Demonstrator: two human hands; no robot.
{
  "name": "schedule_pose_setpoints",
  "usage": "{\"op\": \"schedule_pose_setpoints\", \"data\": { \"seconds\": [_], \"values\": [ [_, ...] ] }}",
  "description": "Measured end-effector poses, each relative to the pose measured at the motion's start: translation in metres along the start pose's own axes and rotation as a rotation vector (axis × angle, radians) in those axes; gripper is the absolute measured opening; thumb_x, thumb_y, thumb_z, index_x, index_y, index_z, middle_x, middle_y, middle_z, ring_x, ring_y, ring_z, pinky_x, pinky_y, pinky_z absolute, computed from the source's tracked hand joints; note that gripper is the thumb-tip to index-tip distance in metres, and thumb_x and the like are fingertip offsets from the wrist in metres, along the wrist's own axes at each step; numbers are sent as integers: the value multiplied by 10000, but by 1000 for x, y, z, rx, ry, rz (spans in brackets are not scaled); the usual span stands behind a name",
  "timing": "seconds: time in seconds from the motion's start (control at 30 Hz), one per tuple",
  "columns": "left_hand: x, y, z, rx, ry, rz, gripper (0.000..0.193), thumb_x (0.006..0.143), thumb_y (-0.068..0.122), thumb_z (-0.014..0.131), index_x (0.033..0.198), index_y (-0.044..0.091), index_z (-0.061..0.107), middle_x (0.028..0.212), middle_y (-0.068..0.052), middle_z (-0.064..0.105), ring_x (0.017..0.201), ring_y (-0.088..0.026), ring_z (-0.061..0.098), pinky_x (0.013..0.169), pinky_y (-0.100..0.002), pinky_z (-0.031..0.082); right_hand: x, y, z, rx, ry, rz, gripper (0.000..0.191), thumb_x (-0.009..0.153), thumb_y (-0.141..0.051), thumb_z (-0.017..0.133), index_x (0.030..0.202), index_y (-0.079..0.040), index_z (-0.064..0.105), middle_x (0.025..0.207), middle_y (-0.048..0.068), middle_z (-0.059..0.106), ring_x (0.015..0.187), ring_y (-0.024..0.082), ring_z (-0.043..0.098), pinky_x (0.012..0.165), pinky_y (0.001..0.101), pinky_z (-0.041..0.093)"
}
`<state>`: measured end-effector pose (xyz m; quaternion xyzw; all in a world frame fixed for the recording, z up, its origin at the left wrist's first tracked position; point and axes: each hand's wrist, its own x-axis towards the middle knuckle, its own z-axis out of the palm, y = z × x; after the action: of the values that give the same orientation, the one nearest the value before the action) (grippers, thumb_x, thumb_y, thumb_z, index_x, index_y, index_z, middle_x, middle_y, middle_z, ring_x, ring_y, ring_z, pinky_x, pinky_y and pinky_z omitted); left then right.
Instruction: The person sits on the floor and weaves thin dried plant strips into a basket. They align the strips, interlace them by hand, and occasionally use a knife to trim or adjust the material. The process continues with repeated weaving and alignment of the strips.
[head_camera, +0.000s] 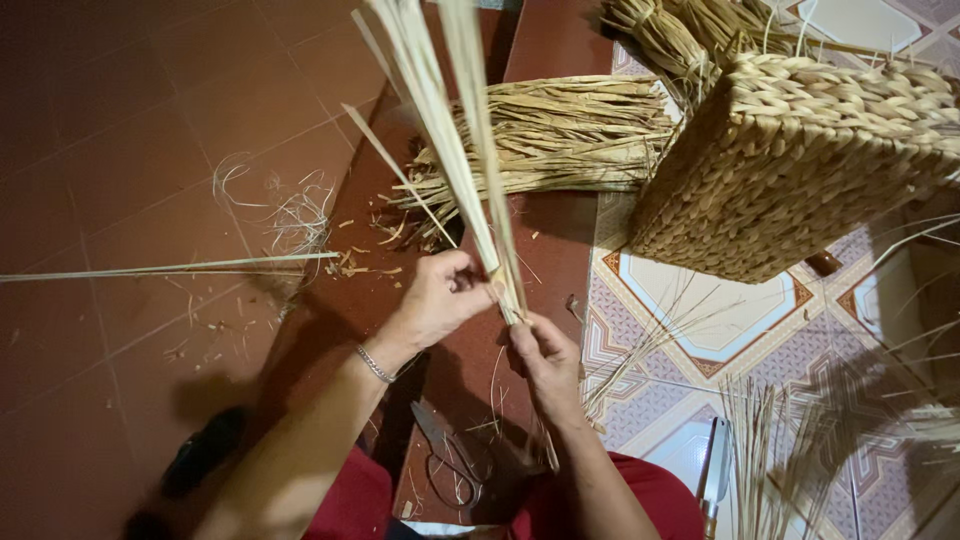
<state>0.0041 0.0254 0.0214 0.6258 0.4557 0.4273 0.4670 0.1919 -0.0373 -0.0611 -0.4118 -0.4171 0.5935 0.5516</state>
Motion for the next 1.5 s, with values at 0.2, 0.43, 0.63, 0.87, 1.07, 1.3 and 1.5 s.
{"op": "schedule_pose_setpoints", "data": {
  "seconds": [0.2,0.43,0.63,0.87,1.07,1.3,1.5],
  "values": [
    [-2,5,-11,-72,-9,43,170,891,65,767,1046,0,741,921,-27,738,741,-24,636,659,-168,555,6,-8,-1,149,113,-6,181,928,-115,713,1086,-65,640,795,14,680,563,51,535,460,209,383],
    [-2,11,8,-158,-23,-14,335,869,52,776,1184,28,665,982,-28,723,787,-71,631,683,-210,540,3,1,1,109,71,-9,225,891,-49,774,958,-85,562,752,-7,610,560,41,497,468,204,363],
    [-2,11,5,-152,-11,-31,240,897,54,750,1125,13,689,1011,-53,731,886,-108,703,826,-269,624,4,-7,8,239,-14,-33,176,981,-163,667,1055,-80,530,781,38,657,554,48,509,452,205,371],
    [-3,16,2,-27,-72,-18,180,870,69,751,1042,18,733,977,-71,753,937,-130,708,887,-314,583,-2,-12,14,-10,-19,-14,335,1025,-266,532,1304,-87,576,733,21,646,545,34,469,468,188,352],
    [-2,43,-20,7,11,-192,188,820,96,804,986,18,766,893,-78,762,800,-187,667,763,-372,538,4,2,7,-120,-59,-92,288,1082,-241,566,1020,11,690,716,-7,590,606,41,485,531,203,387],
    [-8,67,-53,110,-38,-97,308,735,125,824,1026,84,730,878,4,720,797,-109,652,759,-309,563,13,-2,26,-154,-35,-142,220,1036,-172,595,993,14,704,689,-20,578,567,56,476,492,223,376],
    [-20,67,-70,28,34,-172,233,764,106,821,951,27,708,845,-66,688,696,-137,636,586,-279,555,22,-17,41,-252,-95,-323,178,1004,-142,637,1013,6,736,740,1,672,647,59,611,556,205,490]
  ]
}}
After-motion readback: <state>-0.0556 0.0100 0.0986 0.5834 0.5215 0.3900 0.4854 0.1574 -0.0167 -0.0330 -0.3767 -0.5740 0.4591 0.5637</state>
